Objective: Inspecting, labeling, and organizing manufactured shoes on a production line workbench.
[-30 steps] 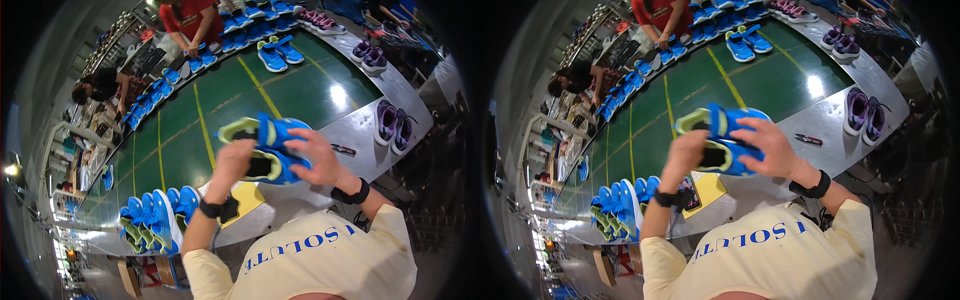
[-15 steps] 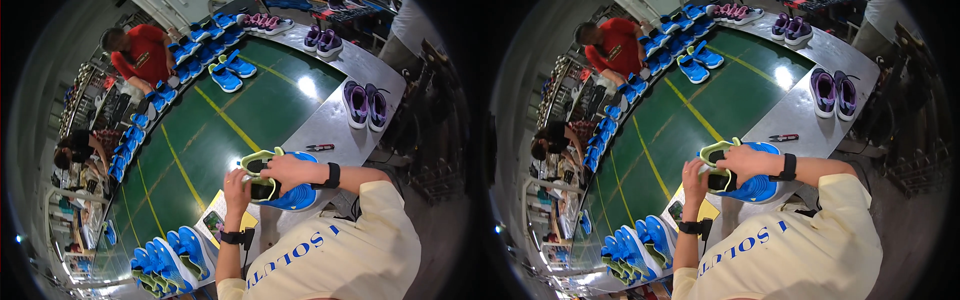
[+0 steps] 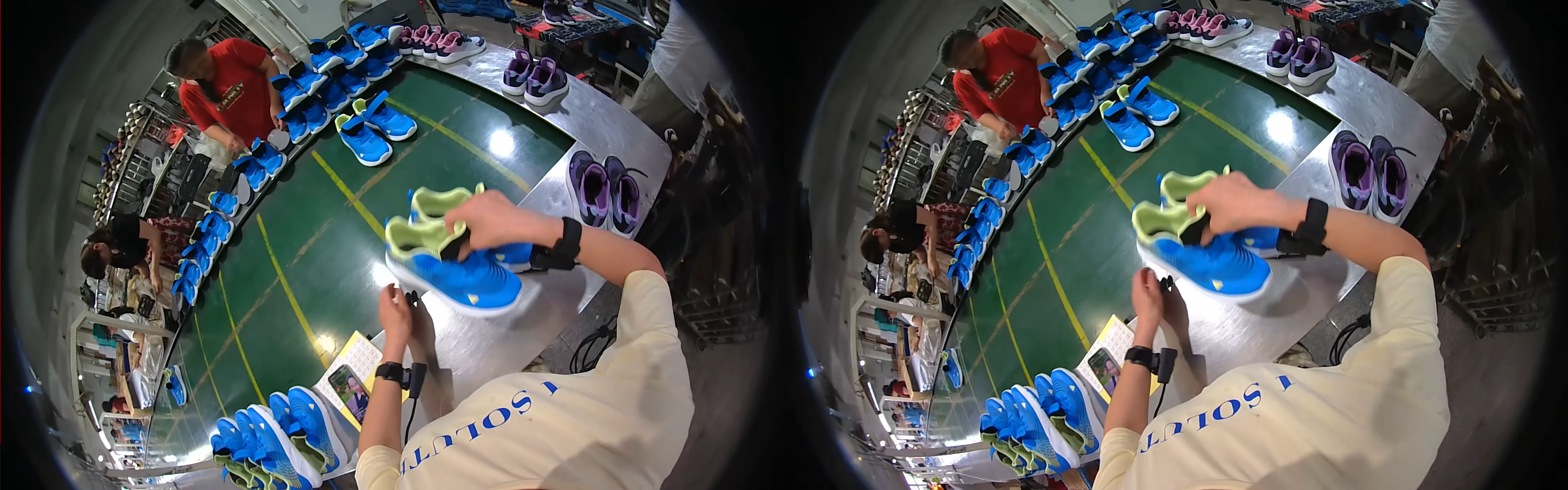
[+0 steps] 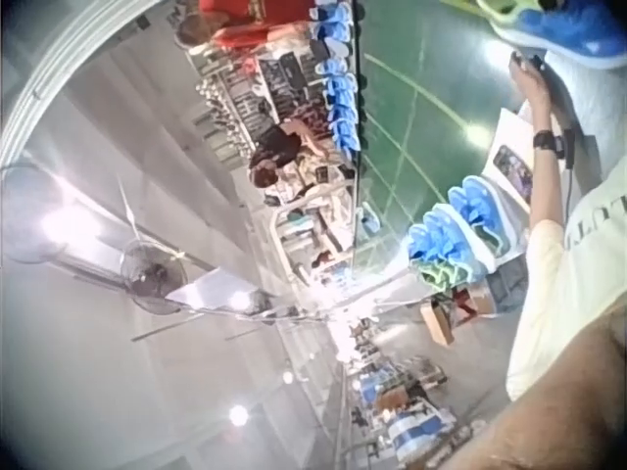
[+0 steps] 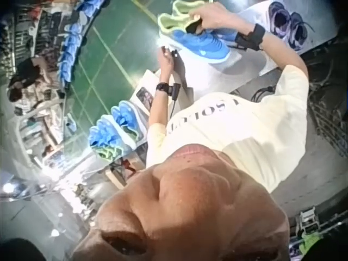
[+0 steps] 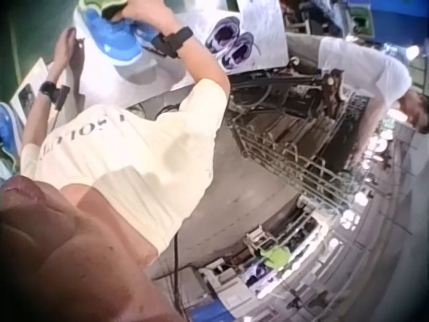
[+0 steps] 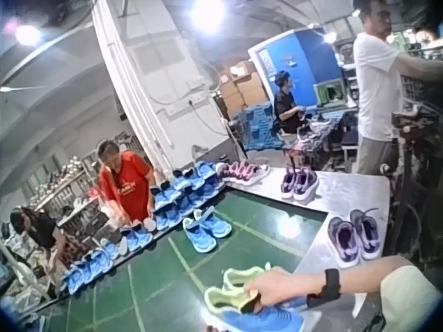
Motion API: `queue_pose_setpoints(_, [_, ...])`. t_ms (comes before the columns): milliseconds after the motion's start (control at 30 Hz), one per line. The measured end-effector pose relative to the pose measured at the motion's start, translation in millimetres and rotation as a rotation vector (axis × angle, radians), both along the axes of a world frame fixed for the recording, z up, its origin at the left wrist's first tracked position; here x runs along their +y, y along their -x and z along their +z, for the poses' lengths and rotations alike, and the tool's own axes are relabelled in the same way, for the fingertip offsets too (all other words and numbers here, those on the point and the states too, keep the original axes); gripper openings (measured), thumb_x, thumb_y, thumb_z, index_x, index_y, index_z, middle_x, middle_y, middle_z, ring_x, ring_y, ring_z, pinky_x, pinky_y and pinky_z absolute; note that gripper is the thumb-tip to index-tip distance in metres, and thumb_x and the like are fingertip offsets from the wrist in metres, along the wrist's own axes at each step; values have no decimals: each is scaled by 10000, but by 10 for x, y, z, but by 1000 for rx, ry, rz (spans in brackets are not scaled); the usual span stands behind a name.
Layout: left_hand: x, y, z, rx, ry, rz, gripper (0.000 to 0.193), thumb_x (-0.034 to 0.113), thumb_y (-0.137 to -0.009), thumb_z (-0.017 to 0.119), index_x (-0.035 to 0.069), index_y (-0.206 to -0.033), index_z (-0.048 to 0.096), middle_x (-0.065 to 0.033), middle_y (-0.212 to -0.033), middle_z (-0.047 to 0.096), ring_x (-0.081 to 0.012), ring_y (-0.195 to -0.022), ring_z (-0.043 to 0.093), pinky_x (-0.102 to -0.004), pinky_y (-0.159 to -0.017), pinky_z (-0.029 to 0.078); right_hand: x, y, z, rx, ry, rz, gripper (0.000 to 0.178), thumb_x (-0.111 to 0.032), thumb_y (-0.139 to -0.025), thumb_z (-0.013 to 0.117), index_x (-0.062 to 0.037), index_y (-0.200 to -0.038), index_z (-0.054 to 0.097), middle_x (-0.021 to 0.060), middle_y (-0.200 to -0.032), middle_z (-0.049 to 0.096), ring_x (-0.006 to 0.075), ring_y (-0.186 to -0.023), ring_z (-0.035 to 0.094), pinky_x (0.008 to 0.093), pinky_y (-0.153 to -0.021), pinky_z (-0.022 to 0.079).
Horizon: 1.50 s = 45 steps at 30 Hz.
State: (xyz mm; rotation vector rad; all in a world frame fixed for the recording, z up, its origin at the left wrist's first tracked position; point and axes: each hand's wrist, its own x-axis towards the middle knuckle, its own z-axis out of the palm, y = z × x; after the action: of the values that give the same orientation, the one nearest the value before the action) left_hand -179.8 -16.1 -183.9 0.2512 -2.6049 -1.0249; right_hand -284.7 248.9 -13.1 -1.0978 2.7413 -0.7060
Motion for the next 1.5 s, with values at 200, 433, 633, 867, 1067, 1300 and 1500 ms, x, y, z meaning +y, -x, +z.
queue_pose_setpoints(200, [421, -105, -59, -58, 409, -145, 281, 240, -853, 512, 44, -1047, 569, -123, -1077, 539, -292, -1057, 483, -423, -920, 318, 299, 1176, -262, 94, 19, -278, 442, -335, -567, 814, -158, -924, 625, 113, -799, 642, 318, -833, 619, 426, -684, 462])
queue_pose_setpoints(433, [461, -121, 42, -145, 424, -127, 298, 248, -844, 521, 24, -1036, 564, -134, -1088, 522, -291, -1081, 461, -429, -921, 309, 240, 2662, -307, 289, 56, -415, 490, -286, -599, 801, -146, -1022, 598, 112, -861, 654, 313, -900, 621, 460, -751, 472])
queue_pose_setpoints(633, [521, -70, 43, -197, 432, -118, 311, 253, -846, 523, 14, -1044, 544, -151, -1109, 506, -305, -1095, 444, -438, -929, 302, -83, 3484, -371, 370, 418, -537, 447, -274, -709, 680, -72, -1091, 568, 197, -1205, 474, 382, -1043, 527, 450, -856, 461])
queue_pose_setpoints(867, [506, -44, 27, -206, 468, -69, 327, 260, -859, 508, -13, -1036, 536, -179, -1128, 491, -330, -1100, 426, -445, -930, 298, -153, 2846, -993, 87, 252, -480, 500, -140, -707, 647, -163, -1190, 518, 121, -1208, 458, 346, -1153, 450, 465, -895, 425])
queue_pose_setpoints(1067, [497, -93, 19, -207, 456, -63, 338, 269, -842, 526, -19, -1018, 537, -187, -1096, 487, -344, -1066, 425, -448, -918, 306, 1048, 3368, -935, 343, 4, -1038, 439, -190, -741, 625, -200, -1174, 551, 192, -1135, 487, 359, -1076, 500, 494, -836, 407])
queue_pose_setpoints(1300, [509, -113, 55, -245, 476, -48, 335, 244, -810, 557, -23, -1009, 525, -213, -1075, 472, -368, -1047, 420, -457, -899, 324, 1886, 3536, -952, -11, -216, -1125, 603, -488, -707, 666, -239, -1230, 498, 196, -1164, 538, 348, -1089, 510, 471, -841, 394])
queue_pose_setpoints(1500, [514, -61, 77, -275, 507, -49, 361, 242, -806, 562, -36, -1028, 506, -230, -1086, 451, -378, -1032, 419, -458, -881, 343, 1863, 3484, -1023, 171, -220, -1186, 507, -465, -754, 653, -145, -1132, 547, 182, -1087, 580, 338, -1055, 539, 436, -864, 418])
